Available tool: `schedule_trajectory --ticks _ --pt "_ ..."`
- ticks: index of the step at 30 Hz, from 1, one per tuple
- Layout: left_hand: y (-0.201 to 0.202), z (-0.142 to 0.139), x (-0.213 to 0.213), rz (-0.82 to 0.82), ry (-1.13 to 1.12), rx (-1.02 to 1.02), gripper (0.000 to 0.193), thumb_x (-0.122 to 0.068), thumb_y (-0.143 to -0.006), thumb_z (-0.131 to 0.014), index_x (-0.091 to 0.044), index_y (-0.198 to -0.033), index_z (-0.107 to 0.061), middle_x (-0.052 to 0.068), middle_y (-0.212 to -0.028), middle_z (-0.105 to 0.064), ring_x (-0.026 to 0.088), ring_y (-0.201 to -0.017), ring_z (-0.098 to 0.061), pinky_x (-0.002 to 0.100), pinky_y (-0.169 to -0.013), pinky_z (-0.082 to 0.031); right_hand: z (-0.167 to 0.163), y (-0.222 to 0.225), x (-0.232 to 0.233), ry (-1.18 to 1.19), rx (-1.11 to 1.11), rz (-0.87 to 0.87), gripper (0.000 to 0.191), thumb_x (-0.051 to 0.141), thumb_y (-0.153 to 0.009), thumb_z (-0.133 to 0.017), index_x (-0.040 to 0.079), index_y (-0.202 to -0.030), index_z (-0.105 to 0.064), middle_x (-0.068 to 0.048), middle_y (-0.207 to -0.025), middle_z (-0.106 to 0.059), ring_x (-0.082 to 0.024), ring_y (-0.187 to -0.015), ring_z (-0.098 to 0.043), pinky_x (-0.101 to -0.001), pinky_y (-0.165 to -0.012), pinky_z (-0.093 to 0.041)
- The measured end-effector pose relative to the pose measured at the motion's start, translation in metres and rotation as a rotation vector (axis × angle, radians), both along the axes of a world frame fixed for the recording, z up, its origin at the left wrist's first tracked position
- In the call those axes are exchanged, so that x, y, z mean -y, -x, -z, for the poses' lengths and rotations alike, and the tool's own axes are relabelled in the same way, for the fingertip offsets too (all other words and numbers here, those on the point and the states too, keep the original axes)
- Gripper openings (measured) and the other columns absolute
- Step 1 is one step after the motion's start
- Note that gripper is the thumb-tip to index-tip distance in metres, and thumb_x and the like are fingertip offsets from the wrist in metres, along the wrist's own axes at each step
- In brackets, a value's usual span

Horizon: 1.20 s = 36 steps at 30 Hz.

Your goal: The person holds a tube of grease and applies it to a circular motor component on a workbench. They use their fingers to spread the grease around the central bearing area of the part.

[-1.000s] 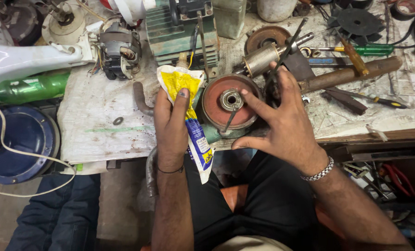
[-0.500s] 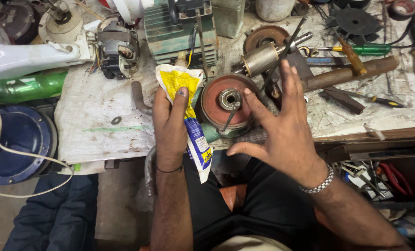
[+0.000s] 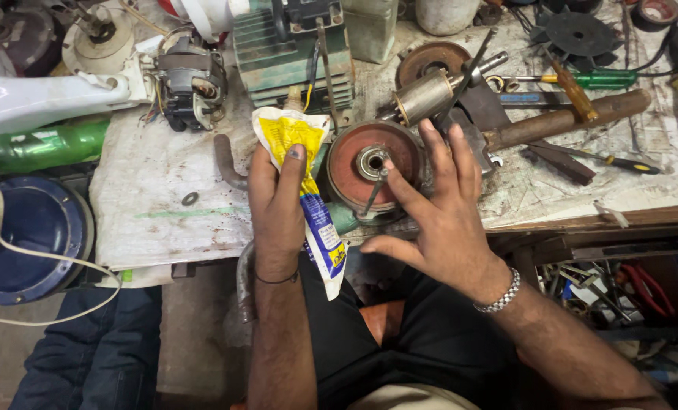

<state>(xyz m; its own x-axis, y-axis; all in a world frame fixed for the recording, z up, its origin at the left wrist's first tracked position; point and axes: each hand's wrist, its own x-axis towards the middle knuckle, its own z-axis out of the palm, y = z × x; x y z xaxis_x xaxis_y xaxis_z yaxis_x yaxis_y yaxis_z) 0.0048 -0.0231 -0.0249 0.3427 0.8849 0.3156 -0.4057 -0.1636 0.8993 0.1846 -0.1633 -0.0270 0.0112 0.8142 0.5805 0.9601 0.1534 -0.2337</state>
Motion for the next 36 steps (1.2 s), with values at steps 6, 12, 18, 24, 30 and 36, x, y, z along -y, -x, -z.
schedule_trajectory --ticks 6,12,18,24,30,36 --pt "0.0 -0.001 0.001 -0.06 -0.087 -0.085 0.023 -0.013 -0.111 -0.054 0.003 -0.126 -0.059 0.006 -0.114 -0.065 0.011 -0.103 -0.058 0.029 -0.092 -0.048 -0.011 -0.008 0.003 -0.005 -0.108 -0.077 0.089 0.076 -0.078 -0.069 0.012 -0.14 -0.066 -0.029 -0.168 -0.022 -0.053 -0.157 -0.012 -0.0657 -0.127 -0.017" --pt "0.0 -0.001 0.0 -0.039 -0.074 -0.067 0.023 -0.012 -0.11 -0.054 0.003 -0.127 -0.059 0.006 -0.114 -0.066 0.012 -0.102 -0.059 0.029 -0.092 -0.048 -0.008 -0.004 -0.004 0.026 0.038 0.039 0.098 0.08 -0.082 -0.063 0.009 -0.15 -0.058 -0.031 -0.167 -0.022 -0.053 -0.155 -0.012 -0.0686 -0.123 -0.017" --pt "0.0 0.0 0.001 -0.039 -0.049 -0.058 0.022 -0.012 -0.111 -0.054 0.003 -0.126 -0.059 0.006 -0.112 -0.065 0.011 -0.101 -0.058 0.029 -0.09 -0.049 -0.006 -0.005 -0.001 0.043 0.13 0.071 0.098 0.084 -0.081 -0.059 0.01 -0.145 -0.063 -0.029 -0.166 -0.025 -0.049 -0.155 -0.013 -0.0688 -0.123 -0.014" --pt "0.0 -0.001 0.0 -0.039 -0.05 -0.061 0.024 -0.013 -0.11 -0.054 0.003 -0.127 -0.059 0.006 -0.112 -0.065 0.012 -0.101 -0.058 0.029 -0.09 -0.048 -0.013 -0.012 0.002 0.053 0.165 0.091 0.095 0.087 -0.08 -0.055 0.013 -0.138 -0.069 -0.025 -0.164 -0.029 -0.047 -0.154 -0.01 -0.0686 -0.123 -0.01" --pt "0.0 0.0 0.0 -0.049 -0.081 -0.069 0.023 -0.013 -0.11 -0.054 0.003 -0.126 -0.059 0.005 -0.113 -0.065 0.011 -0.102 -0.058 0.029 -0.091 -0.049 -0.014 -0.006 -0.002 0.077 0.165 0.099 0.098 0.088 -0.081 -0.055 0.007 -0.135 -0.07 -0.027 -0.167 -0.027 -0.047 -0.155 -0.01 -0.0683 -0.123 -0.011" --pt "-0.001 0.001 -0.001 -0.027 -0.041 -0.041 0.023 -0.013 -0.11 -0.055 0.002 -0.126 -0.059 0.005 -0.112 -0.066 0.011 -0.1 -0.059 0.029 -0.09 -0.048 -0.018 -0.006 -0.004 0.047 0.147 0.082 0.104 0.089 -0.08 -0.054 0.003 -0.137 -0.073 -0.027 -0.164 -0.027 -0.047 -0.154 -0.011 -0.07 -0.121 -0.012"
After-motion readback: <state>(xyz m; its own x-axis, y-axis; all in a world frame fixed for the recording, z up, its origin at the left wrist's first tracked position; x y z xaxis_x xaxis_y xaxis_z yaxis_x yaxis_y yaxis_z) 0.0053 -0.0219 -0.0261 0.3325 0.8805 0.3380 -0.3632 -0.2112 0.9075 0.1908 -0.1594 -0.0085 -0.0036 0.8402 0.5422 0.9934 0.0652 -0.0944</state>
